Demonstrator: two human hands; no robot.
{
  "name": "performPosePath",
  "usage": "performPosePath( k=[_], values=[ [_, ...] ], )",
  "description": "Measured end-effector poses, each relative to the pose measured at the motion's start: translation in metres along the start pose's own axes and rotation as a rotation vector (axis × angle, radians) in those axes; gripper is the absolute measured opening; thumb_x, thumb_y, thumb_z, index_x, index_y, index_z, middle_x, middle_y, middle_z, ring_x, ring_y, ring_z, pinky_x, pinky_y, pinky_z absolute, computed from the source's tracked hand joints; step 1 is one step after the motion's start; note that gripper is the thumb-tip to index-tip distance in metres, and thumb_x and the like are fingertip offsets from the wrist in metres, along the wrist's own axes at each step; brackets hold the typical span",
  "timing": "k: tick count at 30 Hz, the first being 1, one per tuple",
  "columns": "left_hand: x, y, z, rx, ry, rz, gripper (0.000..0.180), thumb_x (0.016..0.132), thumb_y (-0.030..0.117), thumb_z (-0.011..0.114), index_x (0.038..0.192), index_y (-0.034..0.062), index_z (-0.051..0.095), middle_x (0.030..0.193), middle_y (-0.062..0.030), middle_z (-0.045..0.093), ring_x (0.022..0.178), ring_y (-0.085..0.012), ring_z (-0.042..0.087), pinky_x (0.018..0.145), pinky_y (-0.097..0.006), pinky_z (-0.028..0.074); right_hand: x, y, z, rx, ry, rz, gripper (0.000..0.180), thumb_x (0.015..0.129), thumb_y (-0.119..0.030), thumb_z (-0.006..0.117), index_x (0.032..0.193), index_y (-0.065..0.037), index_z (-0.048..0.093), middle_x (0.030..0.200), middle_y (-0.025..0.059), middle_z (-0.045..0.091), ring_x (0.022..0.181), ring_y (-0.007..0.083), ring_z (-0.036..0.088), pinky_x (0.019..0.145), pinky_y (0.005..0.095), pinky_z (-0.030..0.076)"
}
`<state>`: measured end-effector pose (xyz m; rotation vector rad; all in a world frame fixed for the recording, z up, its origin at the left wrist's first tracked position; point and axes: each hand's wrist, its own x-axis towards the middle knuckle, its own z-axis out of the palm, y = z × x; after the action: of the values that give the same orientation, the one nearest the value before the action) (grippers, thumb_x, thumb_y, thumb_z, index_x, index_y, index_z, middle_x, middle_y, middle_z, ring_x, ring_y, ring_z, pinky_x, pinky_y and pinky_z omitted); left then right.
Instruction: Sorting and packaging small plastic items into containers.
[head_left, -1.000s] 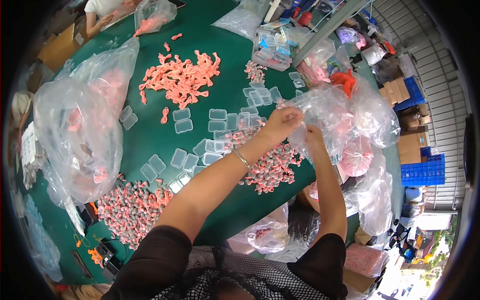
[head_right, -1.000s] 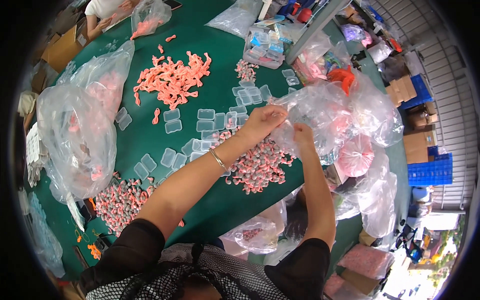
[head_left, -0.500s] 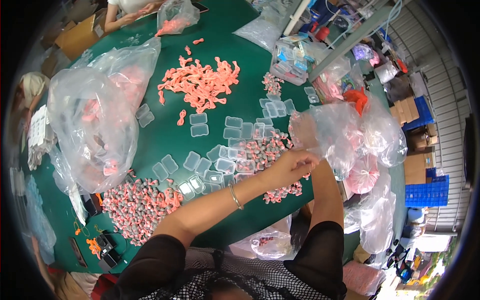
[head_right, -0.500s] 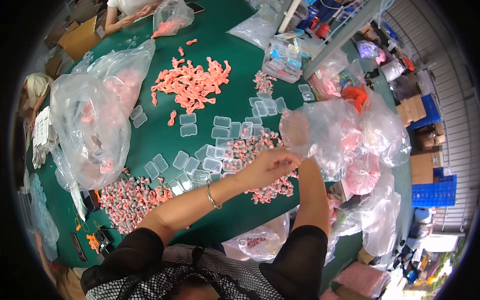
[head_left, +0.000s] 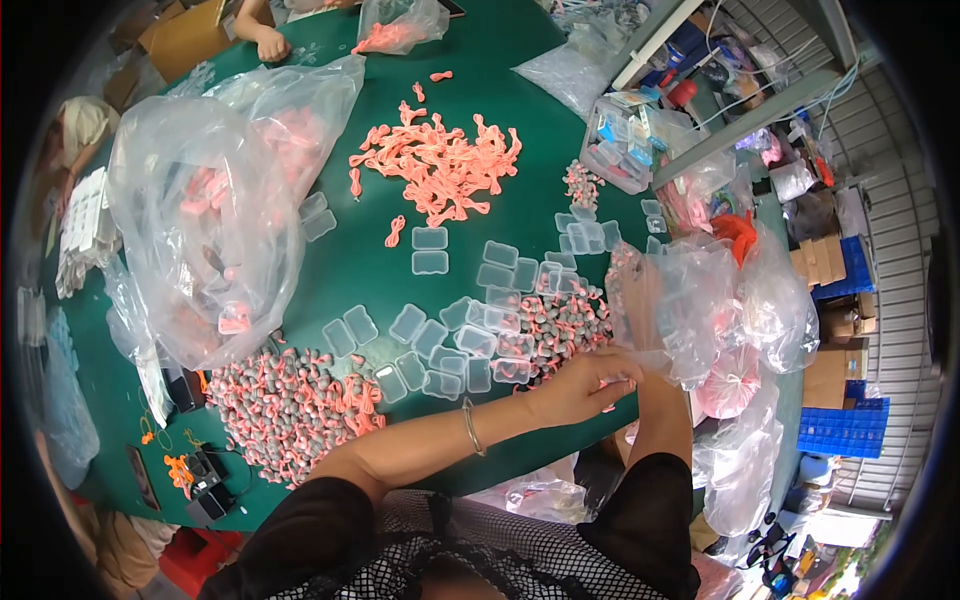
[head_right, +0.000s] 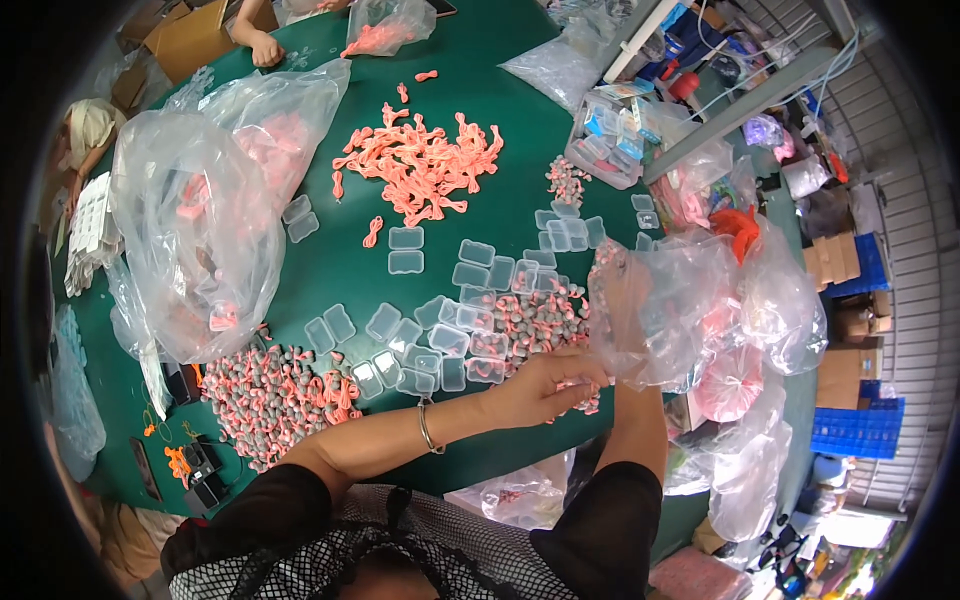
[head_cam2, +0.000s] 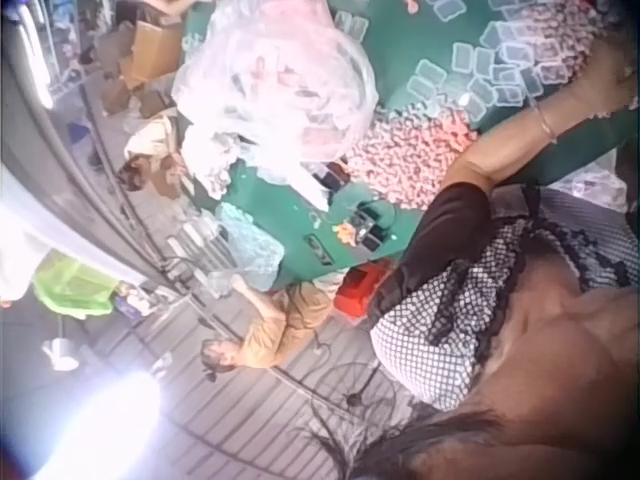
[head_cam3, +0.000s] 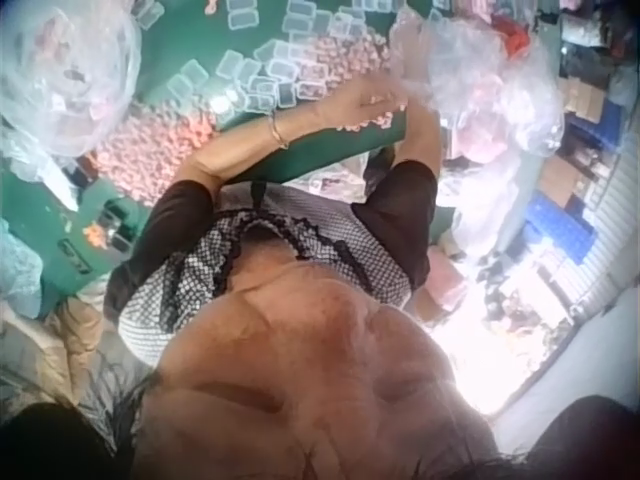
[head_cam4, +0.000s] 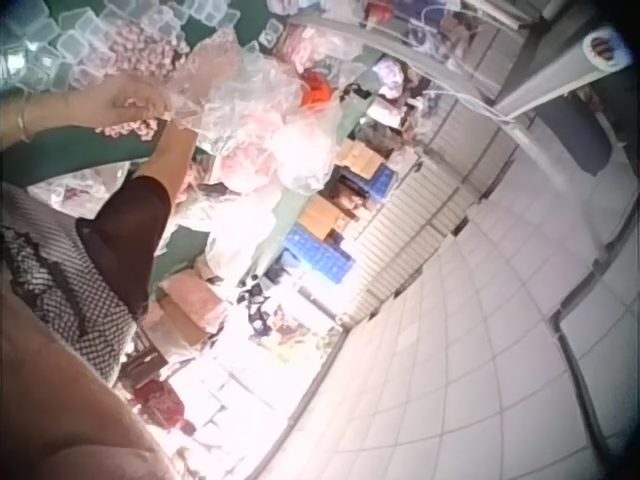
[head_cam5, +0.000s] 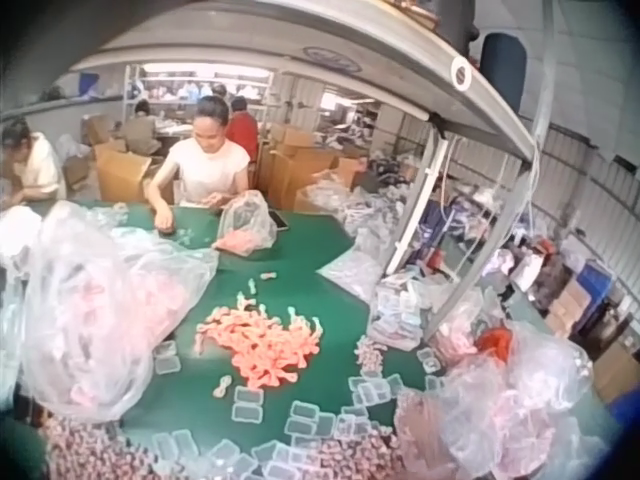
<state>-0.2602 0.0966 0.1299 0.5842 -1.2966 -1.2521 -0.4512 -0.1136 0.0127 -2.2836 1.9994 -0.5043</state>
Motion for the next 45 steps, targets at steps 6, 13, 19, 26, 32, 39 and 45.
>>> performPosePath(
  k=[6, 13, 19, 26, 32, 39, 45],
  values=[
    [-0.004, 0.000, -0.008, -0.049, -0.086, -0.108, 0.012, 0.088, -0.001, 0.056, 0.099, 0.0004, 0.058, 0.097, -0.0087, 0.058, 0.091, -0.0211, 0.056, 0.082, -0.031, 0.043, -0.010, -0.004, 0.002, 0.121, 0.181, -0.218, 0.034, 0.085, -0.030, 0.053, 0.097, 0.001, 0.060, 0.089, 0.0235, 0.062, 0.084, 0.0427, 0.058, 0.074, 0.0500, 0.044],
    [-0.009, -0.005, -0.008, -0.063, -0.083, -0.097, 0.011, 0.089, 0.000, 0.056, 0.100, 0.0005, 0.059, 0.096, -0.0088, 0.058, 0.092, -0.0197, 0.055, 0.082, -0.030, 0.043, -0.015, -0.001, 0.016, -0.004, 0.255, -0.221, 0.039, 0.086, -0.032, 0.051, 0.105, 0.001, 0.057, 0.093, 0.0222, 0.060, 0.091, 0.0408, 0.056, 0.079, 0.0515, 0.042],
    [-0.014, -0.007, -0.012, -0.188, -0.037, -0.213, 0.016, 0.089, -0.002, 0.055, 0.104, 0.0004, 0.060, 0.097, -0.0061, 0.059, 0.098, -0.0163, 0.057, 0.086, -0.029, 0.046, -0.013, -0.004, 0.013, -0.071, 0.011, -0.045, 0.044, 0.083, -0.029, 0.058, 0.117, 0.000, 0.052, 0.109, 0.0219, 0.058, 0.098, 0.0416, 0.055, 0.084, 0.0503, 0.043],
    [-0.020, -0.002, -0.019, -0.059, -0.017, -0.230, 0.017, 0.089, -0.002, 0.056, 0.105, 0.0010, 0.062, 0.114, -0.0098, 0.055, 0.109, -0.0182, 0.054, 0.092, -0.028, 0.045, 0.004, 0.028, 0.029, -0.040, -0.007, 0.001, 0.036, 0.082, -0.025, 0.060, 0.111, -0.004, 0.056, 0.103, 0.0204, 0.062, 0.098, 0.0404, 0.058, 0.085, 0.0479, 0.046],
    [-0.029, 0.006, -0.026, -0.065, 0.034, -0.222, 0.016, 0.089, -0.002, 0.056, 0.104, -0.0003, 0.062, 0.122, -0.0098, 0.050, 0.110, -0.0187, 0.054, 0.089, -0.029, 0.047, 0.013, 0.022, 0.003, -0.047, -0.019, -0.182, 0.023, 0.084, -0.020, 0.055, 0.100, -0.005, 0.061, 0.093, 0.0172, 0.065, 0.090, 0.0380, 0.061, 0.080, 0.0471, 0.048],
    [-0.032, 0.007, -0.020, -0.056, 0.161, -0.167, 0.014, 0.090, -0.001, 0.055, 0.102, 0.0009, 0.062, 0.113, -0.0079, 0.055, 0.098, -0.0140, 0.054, 0.082, -0.026, 0.046, 0.026, 0.054, -0.012, -0.535, -0.229, -0.279, 0.025, 0.089, -0.023, 0.046, 0.097, -0.004, 0.061, 0.094, 0.0167, 0.065, 0.087, 0.0375, 0.061, 0.077, 0.0462, 0.049],
    [-0.041, 0.023, -0.013, -0.101, 0.210, -0.294, 0.012, 0.092, 0.006, 0.056, 0.101, 0.0002, 0.061, 0.095, -0.0025, 0.058, 0.082, -0.0075, 0.054, 0.071, -0.022, 0.045, -0.023, 0.046, -0.021, 0.342, 0.233, -0.210, 0.028, 0.081, -0.013, 0.057, 0.106, -0.003, 0.064, 0.079, 0.0073, 0.064, 0.075, 0.0178, 0.062, 0.068, 0.0305, 0.048]
  ],
)
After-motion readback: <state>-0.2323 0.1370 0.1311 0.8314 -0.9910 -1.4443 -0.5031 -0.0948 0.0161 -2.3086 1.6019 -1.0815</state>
